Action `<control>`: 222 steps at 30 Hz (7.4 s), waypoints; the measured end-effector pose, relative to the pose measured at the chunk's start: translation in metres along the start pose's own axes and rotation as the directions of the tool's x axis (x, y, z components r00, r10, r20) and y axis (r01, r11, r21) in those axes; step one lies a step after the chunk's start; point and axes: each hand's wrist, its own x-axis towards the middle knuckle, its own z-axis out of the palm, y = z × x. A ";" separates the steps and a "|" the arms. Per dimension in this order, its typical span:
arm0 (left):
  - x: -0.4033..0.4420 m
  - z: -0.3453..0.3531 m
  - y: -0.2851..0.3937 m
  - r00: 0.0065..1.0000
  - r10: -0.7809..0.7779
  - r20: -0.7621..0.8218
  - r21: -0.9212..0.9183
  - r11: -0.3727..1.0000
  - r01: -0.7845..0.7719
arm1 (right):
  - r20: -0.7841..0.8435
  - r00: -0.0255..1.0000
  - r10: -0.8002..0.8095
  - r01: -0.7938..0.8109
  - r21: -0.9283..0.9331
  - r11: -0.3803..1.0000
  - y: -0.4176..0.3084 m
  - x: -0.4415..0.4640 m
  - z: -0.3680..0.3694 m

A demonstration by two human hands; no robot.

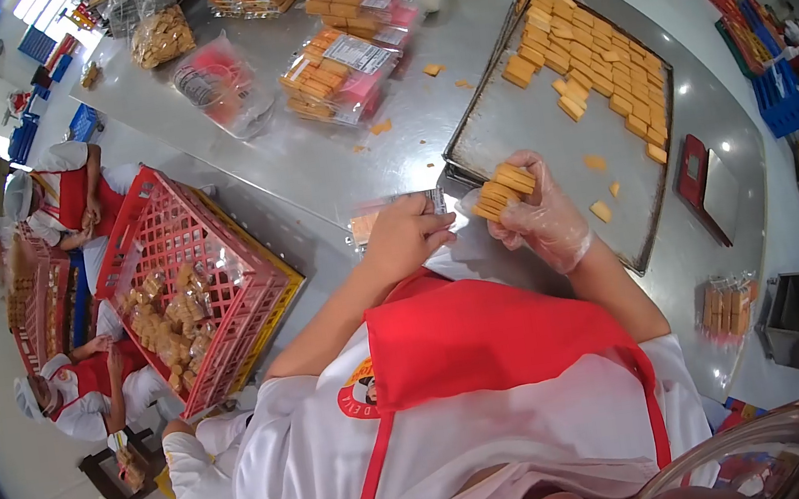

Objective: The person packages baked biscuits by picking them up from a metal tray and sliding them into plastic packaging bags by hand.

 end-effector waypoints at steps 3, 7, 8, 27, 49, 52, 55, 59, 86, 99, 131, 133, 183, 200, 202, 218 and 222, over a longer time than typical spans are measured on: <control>0.001 0.004 0.001 0.997 -0.015 -0.078 -0.003 1.000 0.014 | -0.008 1.000 0.003 -0.003 -0.027 1.000 -0.003 -0.001 -0.001; -0.002 0.009 -0.006 0.992 -0.006 -0.126 0.046 0.999 0.012 | -0.023 1.000 0.000 0.000 -0.020 1.000 -0.003 -0.002 -0.005; -0.004 0.010 -0.006 0.984 -0.071 -0.163 -0.006 0.997 0.071 | -0.028 1.000 0.001 -0.001 -0.012 1.000 -0.003 -0.002 -0.005; -0.008 -0.017 0.028 0.930 -0.333 -0.155 -0.721 0.682 0.124 | 0.594 0.800 -0.082 0.590 -0.805 -0.067 0.001 0.012 0.031; 0.082 -0.054 0.101 0.908 0.306 -0.288 0.171 0.949 -0.265 | 0.704 0.646 -0.295 0.633 -0.710 -0.309 -0.038 0.040 0.006; 0.086 -0.043 0.087 0.602 -0.066 -0.796 -0.401 0.802 -0.442 | 0.543 0.726 -0.421 0.650 -0.742 0.164 -0.065 0.031 0.015; 0.081 -0.039 0.081 0.848 -0.442 -0.291 -0.945 -0.007 -0.327 | 0.415 0.764 -0.494 0.608 -0.719 0.336 -0.069 0.023 0.022; 0.082 -0.023 0.061 0.931 -0.365 -0.024 -0.960 -0.251 -0.123 | 0.427 0.753 -0.501 0.649 -0.608 0.458 -0.047 0.027 0.026; 0.037 -0.021 0.034 0.986 0.000 0.164 -0.982 -0.100 0.163 | 0.402 0.910 -0.098 0.378 -0.714 0.589 -0.057 0.023 0.015; 0.007 0.007 0.029 0.953 -0.245 0.177 -0.955 0.191 0.227 | 0.376 0.911 -0.167 0.397 -0.698 0.595 0.003 0.016 -0.025; 0.041 -0.003 -0.051 0.990 0.074 0.116 -0.692 -0.709 0.134 | -0.080 0.809 -0.582 -0.415 -0.779 -0.470 -0.113 -0.044 -0.229; 0.038 -0.003 -0.053 0.986 0.087 0.145 -0.725 -0.668 0.166 | 0.097 0.771 -0.629 -0.256 -0.857 -0.447 -0.103 -0.048 -0.230; -0.004 0.007 -0.044 0.930 -0.248 0.271 -0.766 -0.640 0.052 | -0.251 0.842 -0.477 -0.287 -0.958 -0.002 -0.102 -0.058 -0.185; -0.009 0.014 -0.055 0.915 -0.201 0.350 -0.724 -0.678 0.128 | -0.232 0.673 -0.702 -0.378 -0.924 -0.057 -0.104 -0.024 -0.250; -0.007 0.011 -0.046 0.921 -0.214 0.326 -0.783 -0.607 0.136 | -0.196 0.657 -0.728 -0.374 -0.923 -0.089 -0.096 -0.024 -0.245; 0.028 -0.017 0.013 0.908 -0.414 0.056 -0.926 0.319 0.202 | -0.279 0.504 -0.817 0.339 -0.807 0.484 -0.060 -0.024 -0.156; 0.034 -0.021 0.027 0.911 -0.406 -0.070 -0.914 0.393 0.105 | -0.248 0.850 -0.464 0.309 -0.478 0.822 -0.050 -0.028 -0.059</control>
